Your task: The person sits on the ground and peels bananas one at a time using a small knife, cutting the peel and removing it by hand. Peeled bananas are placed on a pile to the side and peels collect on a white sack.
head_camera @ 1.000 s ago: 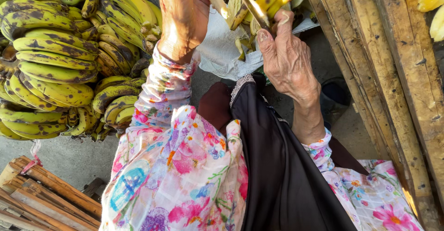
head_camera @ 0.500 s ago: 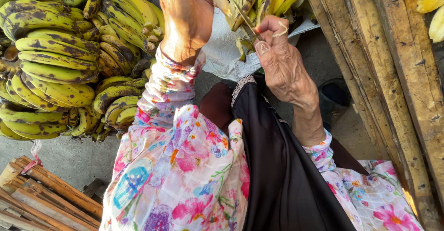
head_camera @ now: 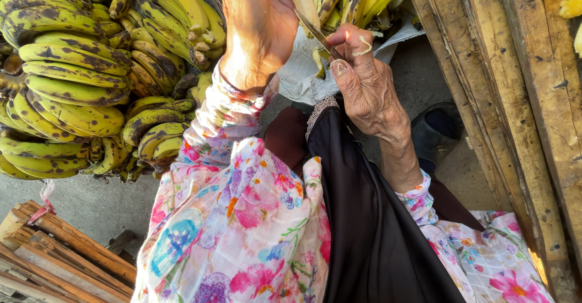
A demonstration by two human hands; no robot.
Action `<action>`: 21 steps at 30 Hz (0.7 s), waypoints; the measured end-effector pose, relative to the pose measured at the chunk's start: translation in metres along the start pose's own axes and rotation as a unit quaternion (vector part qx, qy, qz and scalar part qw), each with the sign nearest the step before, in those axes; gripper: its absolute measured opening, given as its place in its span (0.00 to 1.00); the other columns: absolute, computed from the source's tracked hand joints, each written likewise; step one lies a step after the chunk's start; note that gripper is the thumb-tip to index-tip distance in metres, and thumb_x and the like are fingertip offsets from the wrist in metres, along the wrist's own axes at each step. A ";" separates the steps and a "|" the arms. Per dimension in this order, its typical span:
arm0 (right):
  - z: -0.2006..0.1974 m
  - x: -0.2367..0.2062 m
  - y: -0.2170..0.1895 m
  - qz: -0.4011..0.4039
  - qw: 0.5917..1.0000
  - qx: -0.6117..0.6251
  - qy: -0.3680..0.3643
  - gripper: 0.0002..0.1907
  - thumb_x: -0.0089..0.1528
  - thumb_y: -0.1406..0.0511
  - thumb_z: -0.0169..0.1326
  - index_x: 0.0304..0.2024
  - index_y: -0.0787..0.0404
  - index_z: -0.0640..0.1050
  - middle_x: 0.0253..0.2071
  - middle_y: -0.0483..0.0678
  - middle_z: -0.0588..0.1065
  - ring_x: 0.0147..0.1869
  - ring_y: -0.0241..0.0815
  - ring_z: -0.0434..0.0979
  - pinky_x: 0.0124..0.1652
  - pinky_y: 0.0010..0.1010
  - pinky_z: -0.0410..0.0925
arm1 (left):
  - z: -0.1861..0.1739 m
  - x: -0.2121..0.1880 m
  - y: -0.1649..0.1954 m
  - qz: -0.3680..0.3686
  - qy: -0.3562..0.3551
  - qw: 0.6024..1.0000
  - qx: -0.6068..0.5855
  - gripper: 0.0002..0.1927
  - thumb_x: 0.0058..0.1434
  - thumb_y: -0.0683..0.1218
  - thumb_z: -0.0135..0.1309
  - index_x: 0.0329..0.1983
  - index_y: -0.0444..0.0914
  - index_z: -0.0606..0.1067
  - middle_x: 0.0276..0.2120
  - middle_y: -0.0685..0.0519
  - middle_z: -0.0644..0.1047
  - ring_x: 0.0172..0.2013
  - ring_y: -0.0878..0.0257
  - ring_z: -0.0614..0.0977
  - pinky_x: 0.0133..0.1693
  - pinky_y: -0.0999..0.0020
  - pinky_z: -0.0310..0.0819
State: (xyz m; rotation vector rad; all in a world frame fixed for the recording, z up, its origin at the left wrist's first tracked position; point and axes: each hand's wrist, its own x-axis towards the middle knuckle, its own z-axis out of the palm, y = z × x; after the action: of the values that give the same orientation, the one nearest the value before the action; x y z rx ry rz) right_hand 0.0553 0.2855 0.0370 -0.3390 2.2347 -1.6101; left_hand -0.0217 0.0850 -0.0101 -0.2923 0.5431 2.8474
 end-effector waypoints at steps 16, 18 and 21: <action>0.007 0.004 0.014 -0.083 0.995 -0.005 0.052 0.15 0.76 0.65 0.46 0.63 0.62 0.62 0.52 0.54 0.73 0.51 0.48 0.82 0.52 0.32 0.72 | 0.037 -0.025 -0.008 -0.070 0.030 0.996 0.036 0.19 0.78 0.56 0.42 0.43 0.36 0.71 0.39 0.48 0.73 0.38 0.56 0.74 0.45 0.58 0.71; 0.007 0.004 0.018 -0.069 0.997 -0.008 0.041 0.13 0.77 0.65 0.46 0.62 0.61 0.63 0.51 0.52 0.72 0.50 0.45 0.83 0.52 0.30 0.74 | 0.034 -0.019 -0.010 0.022 0.035 0.993 0.111 0.15 0.76 0.54 0.45 0.43 0.38 0.71 0.39 0.50 0.73 0.42 0.57 0.75 0.49 0.58 0.74; 0.008 0.003 0.026 -0.112 0.992 0.037 0.037 0.14 0.79 0.65 0.45 0.63 0.61 0.60 0.54 0.52 0.68 0.52 0.45 0.80 0.55 0.32 0.73 | 0.030 -0.016 -0.013 0.062 -0.004 0.992 0.108 0.14 0.77 0.52 0.46 0.42 0.37 0.71 0.36 0.50 0.72 0.40 0.58 0.74 0.47 0.61 0.73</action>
State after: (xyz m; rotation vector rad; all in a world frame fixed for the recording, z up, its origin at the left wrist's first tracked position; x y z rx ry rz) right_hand 0.0564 0.2856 0.0097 -0.5354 2.2509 -1.8416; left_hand -0.0075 0.1055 0.0165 -0.2141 0.8869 2.8710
